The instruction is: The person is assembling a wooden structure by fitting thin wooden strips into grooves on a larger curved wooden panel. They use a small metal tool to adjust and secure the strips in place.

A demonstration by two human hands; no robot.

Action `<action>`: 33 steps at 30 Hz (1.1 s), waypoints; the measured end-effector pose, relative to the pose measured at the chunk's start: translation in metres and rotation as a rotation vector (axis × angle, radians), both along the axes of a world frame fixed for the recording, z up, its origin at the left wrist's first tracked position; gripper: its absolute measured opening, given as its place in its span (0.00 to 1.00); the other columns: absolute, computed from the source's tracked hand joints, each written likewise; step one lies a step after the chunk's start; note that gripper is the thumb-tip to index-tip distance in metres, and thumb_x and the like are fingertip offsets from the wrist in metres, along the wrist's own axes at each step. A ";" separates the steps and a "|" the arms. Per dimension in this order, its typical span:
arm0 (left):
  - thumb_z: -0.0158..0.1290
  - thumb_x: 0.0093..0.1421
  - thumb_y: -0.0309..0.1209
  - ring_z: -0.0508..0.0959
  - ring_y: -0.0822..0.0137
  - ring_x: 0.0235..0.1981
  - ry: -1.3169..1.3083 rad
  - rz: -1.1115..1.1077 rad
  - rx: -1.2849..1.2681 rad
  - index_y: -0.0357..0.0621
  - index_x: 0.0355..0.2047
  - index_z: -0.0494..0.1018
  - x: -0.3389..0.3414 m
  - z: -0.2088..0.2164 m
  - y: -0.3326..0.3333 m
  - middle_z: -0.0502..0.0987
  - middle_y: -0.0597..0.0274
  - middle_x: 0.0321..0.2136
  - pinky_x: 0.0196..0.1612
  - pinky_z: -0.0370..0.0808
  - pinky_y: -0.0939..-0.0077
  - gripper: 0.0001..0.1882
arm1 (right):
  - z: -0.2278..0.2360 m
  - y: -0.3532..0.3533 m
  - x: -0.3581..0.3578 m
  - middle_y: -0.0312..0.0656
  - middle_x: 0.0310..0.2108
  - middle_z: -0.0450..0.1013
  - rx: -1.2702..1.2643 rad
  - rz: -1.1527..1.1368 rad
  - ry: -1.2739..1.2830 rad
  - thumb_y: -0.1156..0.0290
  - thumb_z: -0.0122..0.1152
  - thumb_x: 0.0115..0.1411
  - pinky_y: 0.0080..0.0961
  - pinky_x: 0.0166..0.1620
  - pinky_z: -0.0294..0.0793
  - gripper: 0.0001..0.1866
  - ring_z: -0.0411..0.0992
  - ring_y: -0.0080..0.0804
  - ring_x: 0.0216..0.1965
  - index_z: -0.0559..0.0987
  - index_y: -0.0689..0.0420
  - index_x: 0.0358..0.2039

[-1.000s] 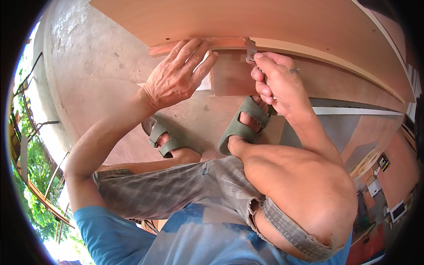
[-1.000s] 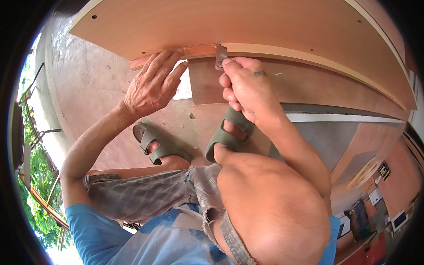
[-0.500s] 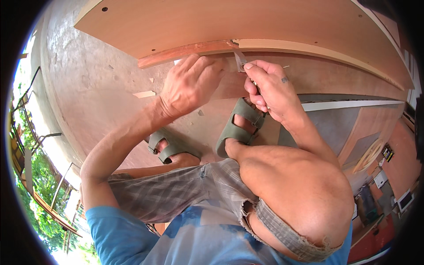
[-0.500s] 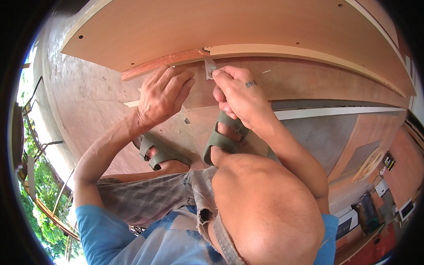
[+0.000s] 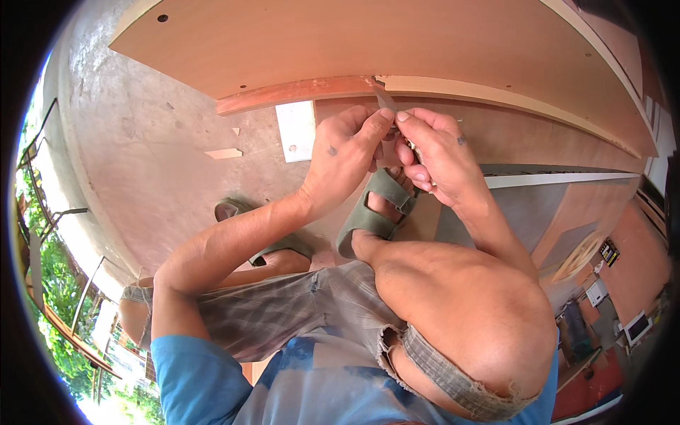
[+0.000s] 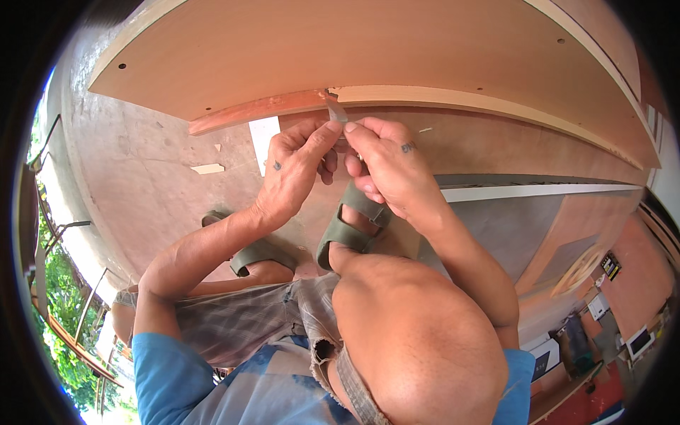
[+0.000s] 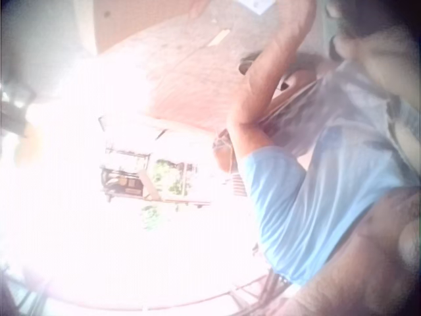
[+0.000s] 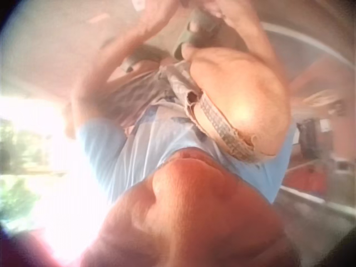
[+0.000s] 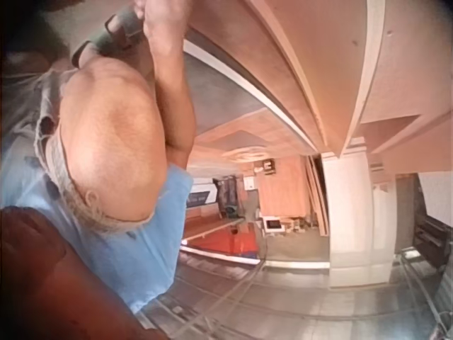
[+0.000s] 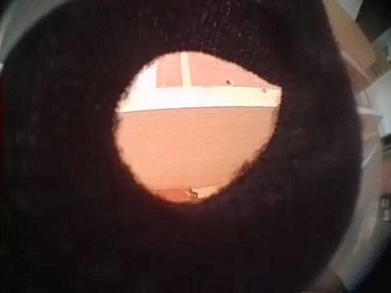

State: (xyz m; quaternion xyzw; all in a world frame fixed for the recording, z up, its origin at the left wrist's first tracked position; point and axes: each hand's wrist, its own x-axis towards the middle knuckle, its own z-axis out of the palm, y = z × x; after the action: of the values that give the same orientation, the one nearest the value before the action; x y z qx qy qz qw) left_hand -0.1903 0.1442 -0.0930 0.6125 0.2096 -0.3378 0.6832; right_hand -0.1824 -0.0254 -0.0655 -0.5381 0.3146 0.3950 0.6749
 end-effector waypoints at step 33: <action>0.54 0.74 0.41 0.76 0.74 0.19 0.091 0.171 0.035 0.31 0.30 0.76 -0.007 0.011 -0.026 0.77 0.63 0.19 0.23 0.73 0.75 0.23 | -0.002 -0.014 0.000 0.31 0.19 0.65 0.082 -0.021 0.092 0.60 0.54 0.76 0.17 0.12 0.51 0.14 0.54 0.14 0.11 0.75 0.56 0.36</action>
State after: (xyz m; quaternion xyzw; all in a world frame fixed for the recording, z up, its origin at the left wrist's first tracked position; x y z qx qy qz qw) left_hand -0.1977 0.1183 -0.0824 0.5882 0.2979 -0.3018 0.6886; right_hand -0.1824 -0.0391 -0.0674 -0.4878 0.3345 0.4249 0.6853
